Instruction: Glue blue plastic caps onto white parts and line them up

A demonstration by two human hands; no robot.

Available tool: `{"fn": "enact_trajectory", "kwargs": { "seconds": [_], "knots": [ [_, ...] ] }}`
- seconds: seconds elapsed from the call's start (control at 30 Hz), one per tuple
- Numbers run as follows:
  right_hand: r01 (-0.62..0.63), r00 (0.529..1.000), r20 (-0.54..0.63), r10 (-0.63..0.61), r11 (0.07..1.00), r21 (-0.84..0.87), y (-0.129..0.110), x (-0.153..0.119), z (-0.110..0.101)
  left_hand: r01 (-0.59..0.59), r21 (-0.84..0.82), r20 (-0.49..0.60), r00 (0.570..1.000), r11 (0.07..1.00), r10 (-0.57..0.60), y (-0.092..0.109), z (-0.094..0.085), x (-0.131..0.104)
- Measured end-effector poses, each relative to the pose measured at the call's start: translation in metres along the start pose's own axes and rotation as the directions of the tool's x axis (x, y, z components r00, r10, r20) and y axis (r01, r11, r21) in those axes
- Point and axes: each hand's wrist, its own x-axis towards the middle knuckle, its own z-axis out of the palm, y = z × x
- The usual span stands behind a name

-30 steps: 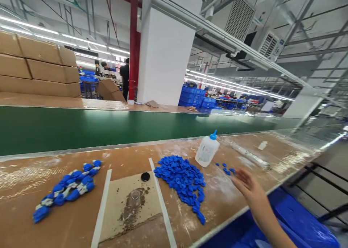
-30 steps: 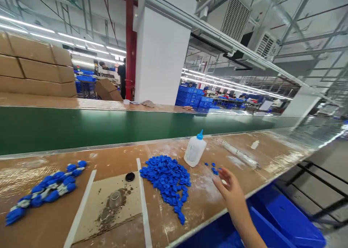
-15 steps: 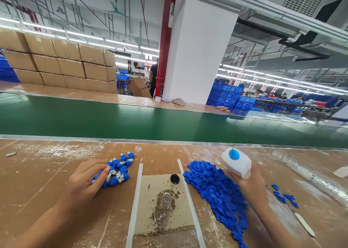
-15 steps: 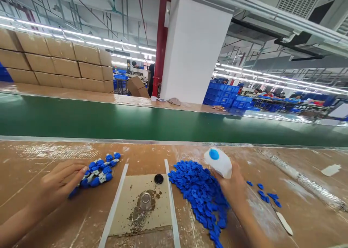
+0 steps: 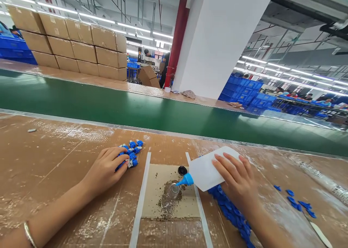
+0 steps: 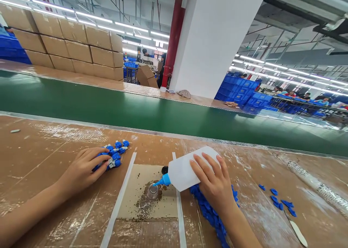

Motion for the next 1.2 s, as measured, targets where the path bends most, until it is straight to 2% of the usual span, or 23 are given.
{"fn": "enact_trajectory", "kwargs": {
  "seconds": [0.37, 0.73, 1.07, 1.2],
  "knots": [
    [-0.008, 1.000, 0.001, 0.008, 1.000, -0.026, 0.003, 0.005, -0.005, -0.043, 0.000, 0.063, 0.997, 0.999, 0.043, 0.005, 0.001, -0.002],
    [-0.012, 0.999, -0.042, 0.010, 0.999, -0.034, 0.006, 0.014, -0.018, -0.033, -0.023, 0.097, 0.995, 0.999, 0.035, 0.007, 0.002, 0.000],
    [0.020, 0.999, -0.023, -0.022, 0.995, -0.099, 0.007, 0.012, -0.021, -0.009, -0.028, 0.129, 0.992, 1.000, 0.012, 0.008, 0.002, 0.000],
    [-0.008, 1.000, -0.015, 0.007, 0.997, -0.078, 0.004, 0.010, -0.018, 0.007, -0.036, 0.141, 0.990, 0.999, -0.002, 0.008, 0.004, 0.000]
  ]
}}
